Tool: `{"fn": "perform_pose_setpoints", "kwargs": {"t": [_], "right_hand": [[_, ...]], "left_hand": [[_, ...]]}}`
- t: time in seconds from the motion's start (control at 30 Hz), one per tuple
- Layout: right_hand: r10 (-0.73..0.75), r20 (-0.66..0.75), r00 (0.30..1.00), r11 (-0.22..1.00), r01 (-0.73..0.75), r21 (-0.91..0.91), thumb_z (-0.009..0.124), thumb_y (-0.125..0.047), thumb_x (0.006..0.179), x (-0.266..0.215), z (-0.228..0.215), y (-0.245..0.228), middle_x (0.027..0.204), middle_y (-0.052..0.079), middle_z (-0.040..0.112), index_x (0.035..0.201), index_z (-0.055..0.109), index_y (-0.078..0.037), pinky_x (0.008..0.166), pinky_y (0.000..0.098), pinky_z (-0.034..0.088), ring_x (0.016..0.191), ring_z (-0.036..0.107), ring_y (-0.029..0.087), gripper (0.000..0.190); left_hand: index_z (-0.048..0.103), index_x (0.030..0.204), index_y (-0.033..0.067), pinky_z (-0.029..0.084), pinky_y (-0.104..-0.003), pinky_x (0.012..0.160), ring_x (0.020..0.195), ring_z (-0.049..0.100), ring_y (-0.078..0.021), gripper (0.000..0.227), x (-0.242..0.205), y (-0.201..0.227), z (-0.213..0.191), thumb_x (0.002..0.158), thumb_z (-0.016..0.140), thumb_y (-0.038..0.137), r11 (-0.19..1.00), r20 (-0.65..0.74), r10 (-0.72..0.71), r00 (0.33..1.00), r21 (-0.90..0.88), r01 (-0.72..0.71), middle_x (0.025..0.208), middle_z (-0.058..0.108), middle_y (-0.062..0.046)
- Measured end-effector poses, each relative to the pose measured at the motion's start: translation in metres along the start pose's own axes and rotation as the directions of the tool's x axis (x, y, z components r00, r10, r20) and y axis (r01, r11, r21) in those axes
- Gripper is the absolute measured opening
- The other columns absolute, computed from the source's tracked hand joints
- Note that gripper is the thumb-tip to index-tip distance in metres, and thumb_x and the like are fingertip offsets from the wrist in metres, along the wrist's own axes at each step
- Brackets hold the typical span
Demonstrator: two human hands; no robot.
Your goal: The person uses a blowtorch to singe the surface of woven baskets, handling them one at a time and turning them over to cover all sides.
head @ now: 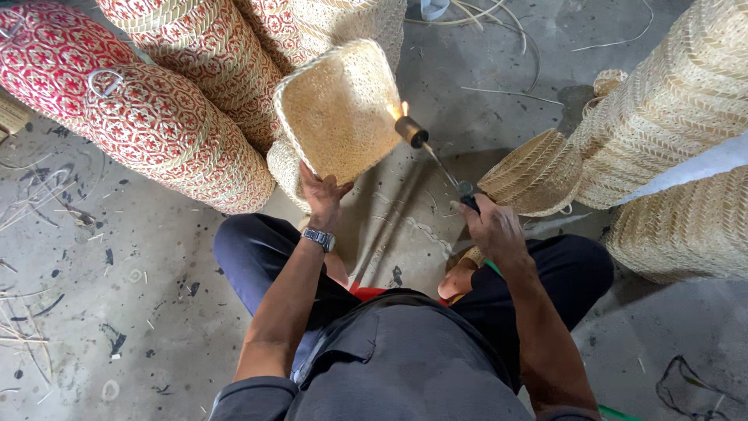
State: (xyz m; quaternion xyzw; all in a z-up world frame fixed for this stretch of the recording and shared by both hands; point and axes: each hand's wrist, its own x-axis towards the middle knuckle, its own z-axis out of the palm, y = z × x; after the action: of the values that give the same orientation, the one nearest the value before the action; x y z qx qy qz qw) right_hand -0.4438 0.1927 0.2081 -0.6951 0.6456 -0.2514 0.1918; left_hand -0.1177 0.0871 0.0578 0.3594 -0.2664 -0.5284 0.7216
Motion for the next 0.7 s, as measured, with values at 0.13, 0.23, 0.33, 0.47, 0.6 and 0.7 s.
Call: {"fn": "perform_pose_setpoints", "kwargs": {"t": [0.13, 0.23, 0.33, 0.47, 0.6, 0.7], "right_hand": [[0.01, 0.019, 1.0, 1.0, -0.011, 0.019, 0.062, -0.042, 0.099, 0.002, 0.006, 0.004, 0.083, 0.02, 0.071, 0.107, 0.069, -0.005, 0.072, 0.0526, 0.051, 0.081, 0.069, 0.044, 0.039], [-0.042, 0.01, 0.999, 0.997, 0.041, 0.07, 0.062, -0.041, 0.099, 0.01, 0.011, 0.001, 0.078, 0.02, 0.069, 0.109, 0.068, -0.005, 0.068, 0.0502, 0.051, 0.076, 0.069, 0.042, 0.038], [-0.016, 0.068, 0.998, 0.997, 0.011, 0.082, 0.065, -0.041, 0.098, 0.017, 0.018, -0.007, 0.069, 0.02, 0.064, 0.112, 0.067, -0.005, 0.063, 0.0475, 0.049, 0.067, 0.067, 0.038, 0.039], [-0.035, -0.088, 0.995, 0.974, 0.054, 0.221, 0.07, -0.041, 0.095, 0.023, 0.031, -0.014, 0.067, 0.016, 0.062, 0.104, 0.068, -0.002, 0.057, 0.0421, 0.049, 0.059, 0.062, 0.03, 0.04], [0.101, -0.22, 0.97, 0.943, -0.022, 0.333, 0.071, -0.046, 0.093, 0.029, 0.046, -0.015, 0.063, 0.012, 0.059, 0.095, 0.068, -0.001, 0.056, 0.0389, 0.049, 0.054, 0.056, 0.021, 0.045], [0.208, -0.259, 0.943, 0.958, -0.143, 0.25, 0.078, -0.05, 0.092, 0.041, 0.053, -0.009, 0.061, 0.012, 0.056, 0.083, 0.063, 0.002, 0.056, 0.0399, 0.047, 0.055, 0.053, 0.023, 0.055]], "left_hand": [[0.007, 0.163, 0.0279, 0.067, -0.049, 0.069, 0.099, 0.073, -0.0347, 0.083, 0.007, -0.008, -0.009, 0.098, 0.052, 0.002, 0.999, 0.017, 0.015, 1.0, -0.03, -0.015, 0.148, 0.047, -0.016], [0.006, 0.164, 0.0299, 0.065, -0.053, 0.074, 0.097, 0.065, -0.0308, 0.085, 0.002, -0.012, -0.005, 0.099, 0.052, -0.001, 0.995, 0.058, 0.089, 0.994, -0.045, -0.087, 0.15, 0.045, -0.014], [0.013, 0.16, 0.0277, 0.063, -0.056, 0.076, 0.102, 0.068, -0.028, 0.087, -0.004, -0.018, 0.003, 0.089, 0.047, -0.008, 0.995, 0.022, 0.008, 1.0, -0.096, -0.006, 0.146, 0.048, -0.012], [0.028, 0.151, 0.0235, 0.063, -0.06, 0.078, 0.094, 0.069, -0.0258, 0.082, -0.011, -0.041, 0.013, 0.081, 0.042, -0.016, 0.989, -0.151, -0.147, 0.977, -0.029, 0.145, 0.13, 0.055, -0.012], [0.03, 0.137, 0.0161, 0.063, -0.066, 0.081, 0.075, 0.05, -0.0241, 0.064, -0.03, -0.059, 0.019, 0.087, 0.046, -0.02, 0.919, -0.083, -0.328, 0.941, -0.257, 0.297, 0.099, 0.042, -0.013], [0.034, 0.133, 0.0068, 0.065, -0.061, 0.084, 0.082, 0.059, -0.0271, 0.052, -0.06, -0.054, 0.037, 0.089, 0.047, -0.018, 0.912, 0.026, -0.35, 0.936, -0.219, 0.347, 0.105, 0.051, -0.016]]}}
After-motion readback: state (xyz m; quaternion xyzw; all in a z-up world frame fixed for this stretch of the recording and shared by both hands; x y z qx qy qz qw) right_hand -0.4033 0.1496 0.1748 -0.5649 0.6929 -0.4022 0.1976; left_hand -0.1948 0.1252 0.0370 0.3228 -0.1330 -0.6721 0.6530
